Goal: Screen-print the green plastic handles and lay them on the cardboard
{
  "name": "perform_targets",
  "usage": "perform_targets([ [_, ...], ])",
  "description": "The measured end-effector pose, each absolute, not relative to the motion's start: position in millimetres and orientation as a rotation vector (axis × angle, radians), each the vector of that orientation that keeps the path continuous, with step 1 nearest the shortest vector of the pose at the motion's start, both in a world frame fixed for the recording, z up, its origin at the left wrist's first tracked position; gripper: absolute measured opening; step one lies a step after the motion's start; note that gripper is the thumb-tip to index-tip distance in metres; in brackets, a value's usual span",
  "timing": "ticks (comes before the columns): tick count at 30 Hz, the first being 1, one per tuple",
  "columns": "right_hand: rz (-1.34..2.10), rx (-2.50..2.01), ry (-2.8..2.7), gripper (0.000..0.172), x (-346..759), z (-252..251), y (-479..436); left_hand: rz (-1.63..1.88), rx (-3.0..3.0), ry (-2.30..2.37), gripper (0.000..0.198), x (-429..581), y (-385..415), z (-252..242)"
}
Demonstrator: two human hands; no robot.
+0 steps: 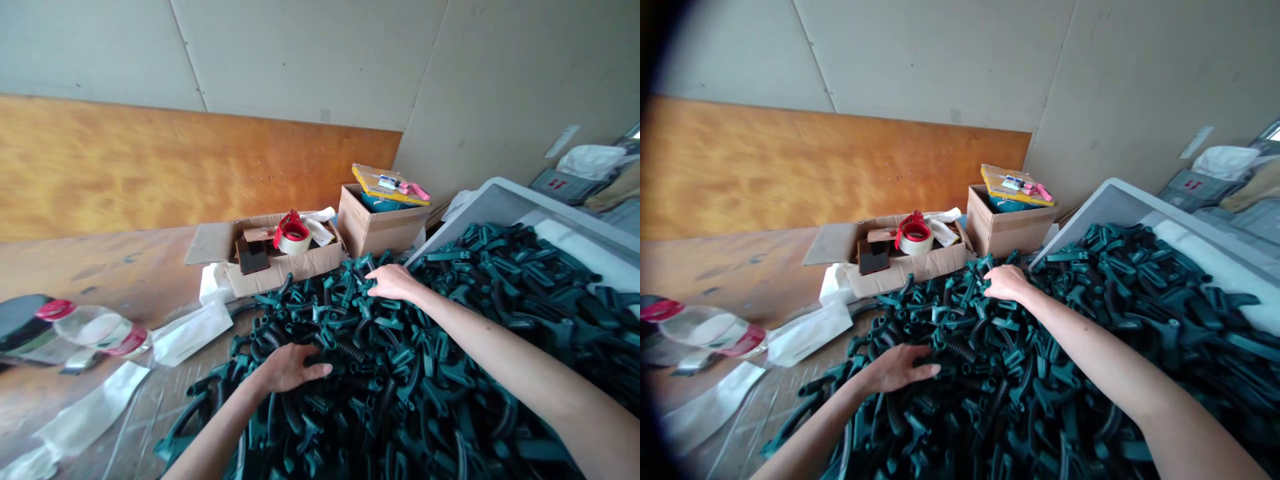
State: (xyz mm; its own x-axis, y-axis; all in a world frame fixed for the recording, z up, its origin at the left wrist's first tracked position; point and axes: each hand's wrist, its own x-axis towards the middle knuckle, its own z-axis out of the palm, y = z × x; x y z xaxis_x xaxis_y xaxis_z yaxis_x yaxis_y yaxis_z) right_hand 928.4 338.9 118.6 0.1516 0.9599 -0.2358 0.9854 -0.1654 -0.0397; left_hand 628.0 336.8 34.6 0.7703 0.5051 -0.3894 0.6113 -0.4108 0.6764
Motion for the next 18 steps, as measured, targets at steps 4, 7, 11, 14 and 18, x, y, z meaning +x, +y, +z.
perform_targets([
  [4,-0.609,2.034,2.222,0.032,911,131,319,-0.294,2.116,0.623,0.059,618,349,63],
  [7,-0.859,2.219,2.208,0.041,944,128,345,-0.135,2.108,0.710,0.063,631,387,75],
  [11,-0.547,2.725,1.779,0.039,1016,93,407,0.271,2.088,0.894,0.069,678,445,56],
  [14,-0.493,2.760,1.595,0.042,1052,51,439,0.315,2.022,0.938,0.080,720,472,24],
  [18,-0.550,2.725,1.531,0.063,1065,-2,457,0.106,2.003,0.950,0.091,765,485,-8],
])
